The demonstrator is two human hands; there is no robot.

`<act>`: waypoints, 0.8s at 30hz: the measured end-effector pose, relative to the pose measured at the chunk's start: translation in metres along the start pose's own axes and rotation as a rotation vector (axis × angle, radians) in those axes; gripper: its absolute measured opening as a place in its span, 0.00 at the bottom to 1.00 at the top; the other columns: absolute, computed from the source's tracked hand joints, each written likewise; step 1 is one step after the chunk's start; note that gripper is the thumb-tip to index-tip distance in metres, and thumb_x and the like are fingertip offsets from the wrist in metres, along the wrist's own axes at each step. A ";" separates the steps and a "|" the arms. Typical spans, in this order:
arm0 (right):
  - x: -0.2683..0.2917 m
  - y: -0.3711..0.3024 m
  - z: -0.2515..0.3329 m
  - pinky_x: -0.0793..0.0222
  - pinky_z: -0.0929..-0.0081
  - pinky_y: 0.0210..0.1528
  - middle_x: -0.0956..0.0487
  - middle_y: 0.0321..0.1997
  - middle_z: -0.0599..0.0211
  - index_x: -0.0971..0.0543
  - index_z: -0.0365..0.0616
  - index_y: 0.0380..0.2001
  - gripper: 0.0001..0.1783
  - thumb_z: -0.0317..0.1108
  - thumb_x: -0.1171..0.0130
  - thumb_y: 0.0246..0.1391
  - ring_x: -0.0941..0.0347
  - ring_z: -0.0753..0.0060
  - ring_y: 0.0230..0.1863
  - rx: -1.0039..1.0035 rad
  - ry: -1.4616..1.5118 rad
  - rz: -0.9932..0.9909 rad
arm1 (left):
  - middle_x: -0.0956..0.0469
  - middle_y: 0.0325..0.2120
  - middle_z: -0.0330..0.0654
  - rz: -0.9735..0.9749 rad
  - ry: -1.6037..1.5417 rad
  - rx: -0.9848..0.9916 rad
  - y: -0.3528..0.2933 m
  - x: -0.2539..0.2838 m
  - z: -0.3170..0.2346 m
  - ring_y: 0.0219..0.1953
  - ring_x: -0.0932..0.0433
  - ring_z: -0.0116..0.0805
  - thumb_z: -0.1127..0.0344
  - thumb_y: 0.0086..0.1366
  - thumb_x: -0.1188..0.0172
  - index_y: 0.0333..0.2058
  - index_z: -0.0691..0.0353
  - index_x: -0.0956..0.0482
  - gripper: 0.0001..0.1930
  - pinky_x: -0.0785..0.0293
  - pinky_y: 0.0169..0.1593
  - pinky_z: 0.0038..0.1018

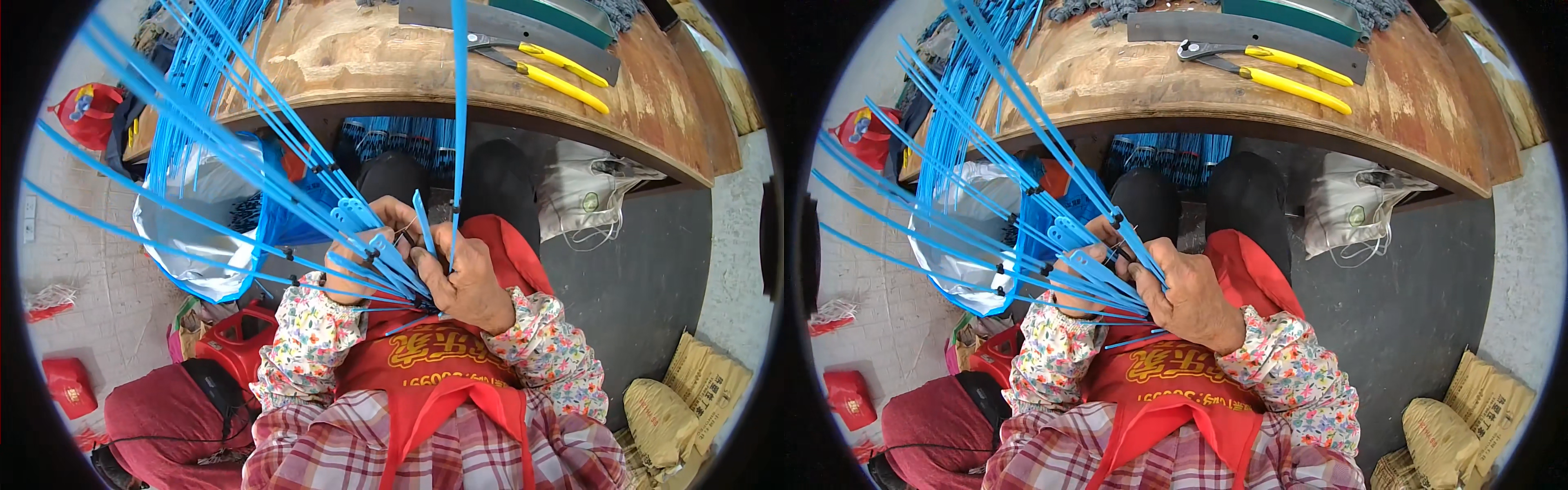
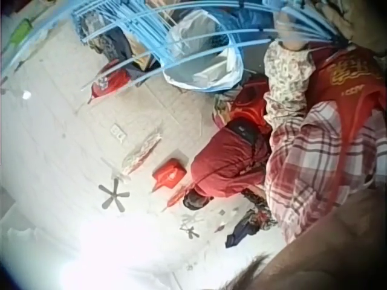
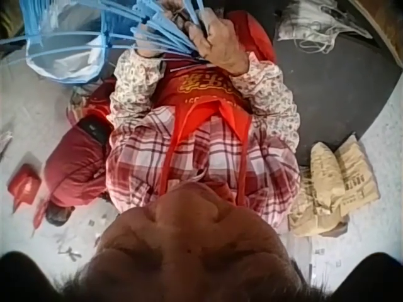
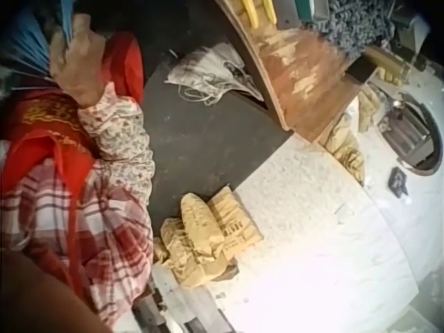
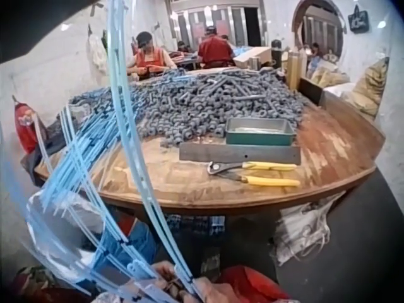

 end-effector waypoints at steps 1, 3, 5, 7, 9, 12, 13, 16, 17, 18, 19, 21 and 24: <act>0.001 0.000 0.000 0.35 0.75 0.21 0.27 0.18 0.62 0.29 0.35 0.32 0.05 0.24 0.45 0.52 0.28 0.67 0.17 0.000 -0.001 -0.002 | 0.26 0.29 0.42 0.021 -0.024 -0.013 0.000 -0.001 0.000 0.28 0.27 0.24 0.59 0.56 0.41 0.37 0.67 0.27 0.16 0.30 0.31 0.17; 0.002 0.000 0.002 0.35 0.75 0.22 0.27 0.18 0.62 0.29 0.35 0.32 0.05 0.23 0.46 0.52 0.28 0.66 0.18 0.010 -0.008 0.012 | 0.26 0.28 0.43 0.060 -0.073 -0.041 0.000 -0.003 -0.001 0.28 0.28 0.25 0.62 0.56 0.40 0.36 0.67 0.28 0.15 0.30 0.32 0.19; 0.003 0.000 0.004 0.35 0.75 0.22 0.27 0.18 0.62 0.29 0.35 0.32 0.05 0.23 0.46 0.51 0.28 0.66 0.18 0.016 -0.013 0.019 | 0.27 0.28 0.43 0.071 -0.106 -0.057 0.001 -0.003 0.001 0.28 0.28 0.25 0.63 0.56 0.40 0.36 0.67 0.28 0.14 0.30 0.31 0.20; 0.006 0.000 0.007 0.35 0.75 0.23 0.27 0.19 0.62 0.29 0.36 0.32 0.05 0.23 0.45 0.51 0.28 0.69 0.19 0.067 -0.029 -0.001 | 0.28 0.26 0.43 0.092 -0.172 -0.092 0.004 -0.001 0.004 0.27 0.28 0.27 0.65 0.56 0.39 0.35 0.66 0.28 0.12 0.30 0.30 0.21; 0.009 -0.002 0.011 0.35 0.75 0.23 0.27 0.19 0.62 0.29 0.36 0.32 0.06 0.23 0.44 0.51 0.28 0.71 0.20 0.093 -0.039 -0.009 | 0.28 0.26 0.43 0.092 -0.156 -0.123 0.007 -0.003 0.006 0.26 0.29 0.28 0.66 0.56 0.39 0.34 0.66 0.28 0.12 0.30 0.30 0.22; 0.012 -0.005 0.010 0.36 0.78 0.25 0.26 0.22 0.68 0.29 0.37 0.32 0.07 0.24 0.41 0.50 0.30 0.79 0.23 -0.130 0.072 0.020 | 0.29 0.25 0.43 0.097 -0.127 -0.185 0.013 -0.003 0.009 0.26 0.29 0.29 0.66 0.56 0.39 0.33 0.66 0.28 0.11 0.31 0.29 0.22; 0.013 -0.005 0.008 0.36 0.78 0.25 0.26 0.22 0.68 0.29 0.37 0.32 0.07 0.24 0.41 0.50 0.30 0.79 0.23 -0.129 0.065 0.018 | 0.29 0.25 0.43 0.132 -0.146 -0.177 0.016 -0.002 0.012 0.26 0.29 0.29 0.66 0.55 0.38 0.32 0.66 0.28 0.11 0.32 0.29 0.22; 0.013 -0.007 -0.011 0.38 0.74 0.22 0.29 0.18 0.61 0.28 0.38 0.28 0.09 0.28 0.38 0.49 0.33 0.71 0.19 -0.158 0.177 -0.002 | 0.29 0.25 0.43 0.205 -0.189 -0.156 0.023 -0.004 0.017 0.26 0.29 0.30 0.65 0.55 0.38 0.31 0.66 0.27 0.11 0.33 0.29 0.22; 0.015 -0.005 -0.008 0.38 0.74 0.22 0.29 0.18 0.61 0.28 0.38 0.28 0.09 0.28 0.38 0.49 0.33 0.71 0.19 -0.150 0.165 -0.004 | 0.29 0.24 0.43 0.237 -0.170 -0.176 0.024 -0.007 0.014 0.26 0.29 0.30 0.65 0.54 0.37 0.30 0.65 0.27 0.11 0.33 0.30 0.22; 0.015 -0.004 -0.006 0.38 0.74 0.23 0.29 0.19 0.61 0.28 0.38 0.28 0.09 0.29 0.37 0.48 0.33 0.71 0.19 -0.191 0.189 0.006 | 0.29 0.24 0.42 0.270 -0.151 -0.194 0.026 -0.010 0.012 0.26 0.29 0.30 0.64 0.53 0.37 0.30 0.65 0.27 0.12 0.34 0.30 0.22; 0.015 -0.004 -0.004 0.38 0.74 0.24 0.29 0.19 0.61 0.28 0.38 0.28 0.09 0.29 0.37 0.48 0.34 0.71 0.20 -0.231 0.213 0.014 | 0.29 0.24 0.42 0.302 -0.131 -0.213 0.028 -0.013 0.010 0.26 0.29 0.30 0.63 0.53 0.36 0.29 0.65 0.27 0.12 0.34 0.30 0.22; 0.015 -0.002 0.001 0.38 0.74 0.24 0.29 0.19 0.61 0.28 0.38 0.27 0.09 0.29 0.37 0.48 0.34 0.71 0.20 -0.262 0.226 0.020 | 0.29 0.24 0.42 0.375 -0.117 -0.190 0.031 -0.009 0.007 0.26 0.30 0.31 0.63 0.53 0.36 0.29 0.65 0.27 0.12 0.35 0.30 0.22; 0.016 0.001 -0.004 0.37 0.74 0.26 0.29 0.21 0.59 0.28 0.38 0.27 0.09 0.29 0.37 0.49 0.33 0.70 0.22 -0.221 0.236 -0.009 | 0.29 0.24 0.42 0.506 -0.073 -0.131 0.042 -0.007 0.008 0.26 0.30 0.31 0.62 0.52 0.36 0.28 0.65 0.27 0.13 0.35 0.31 0.22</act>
Point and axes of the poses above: each hand's wrist, its own y-axis towards the middle knuckle, its own x-axis out of the back of the hand, z = x × y, the point moved 4 cm from there along y, towards the middle knuckle
